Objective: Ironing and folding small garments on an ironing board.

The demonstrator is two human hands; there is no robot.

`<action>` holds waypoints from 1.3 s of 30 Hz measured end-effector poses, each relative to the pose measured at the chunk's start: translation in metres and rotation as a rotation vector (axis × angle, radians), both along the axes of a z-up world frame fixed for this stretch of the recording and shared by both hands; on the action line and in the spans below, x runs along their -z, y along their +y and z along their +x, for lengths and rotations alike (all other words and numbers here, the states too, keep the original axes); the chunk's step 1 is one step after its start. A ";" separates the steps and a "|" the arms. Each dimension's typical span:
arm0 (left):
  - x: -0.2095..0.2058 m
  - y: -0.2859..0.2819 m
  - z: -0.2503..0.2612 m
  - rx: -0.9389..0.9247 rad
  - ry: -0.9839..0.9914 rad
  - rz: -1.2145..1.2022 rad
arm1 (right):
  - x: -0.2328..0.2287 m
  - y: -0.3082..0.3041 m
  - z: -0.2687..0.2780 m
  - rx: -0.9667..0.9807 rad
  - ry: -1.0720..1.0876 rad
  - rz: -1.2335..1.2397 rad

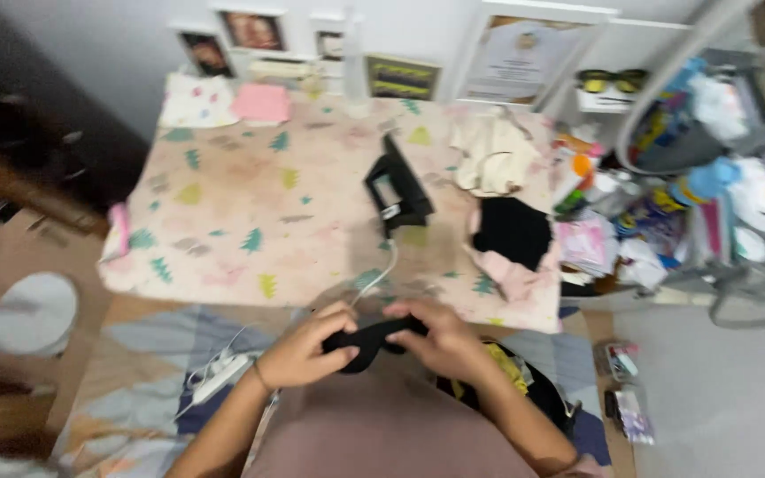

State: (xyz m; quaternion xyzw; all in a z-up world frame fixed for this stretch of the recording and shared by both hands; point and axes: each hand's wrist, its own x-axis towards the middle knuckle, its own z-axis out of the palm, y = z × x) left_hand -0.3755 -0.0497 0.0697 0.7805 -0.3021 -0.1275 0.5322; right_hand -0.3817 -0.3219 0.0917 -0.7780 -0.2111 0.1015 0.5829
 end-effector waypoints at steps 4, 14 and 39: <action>-0.032 0.038 0.033 -0.036 -0.116 -0.033 | -0.012 0.031 0.044 -0.082 -0.264 -0.233; -0.068 0.187 0.171 -0.458 0.519 -0.682 | 0.045 0.071 0.209 -0.236 -0.066 -0.415; 0.159 0.147 0.254 -0.365 -0.081 0.301 | 0.165 0.192 0.235 0.443 -0.374 -0.557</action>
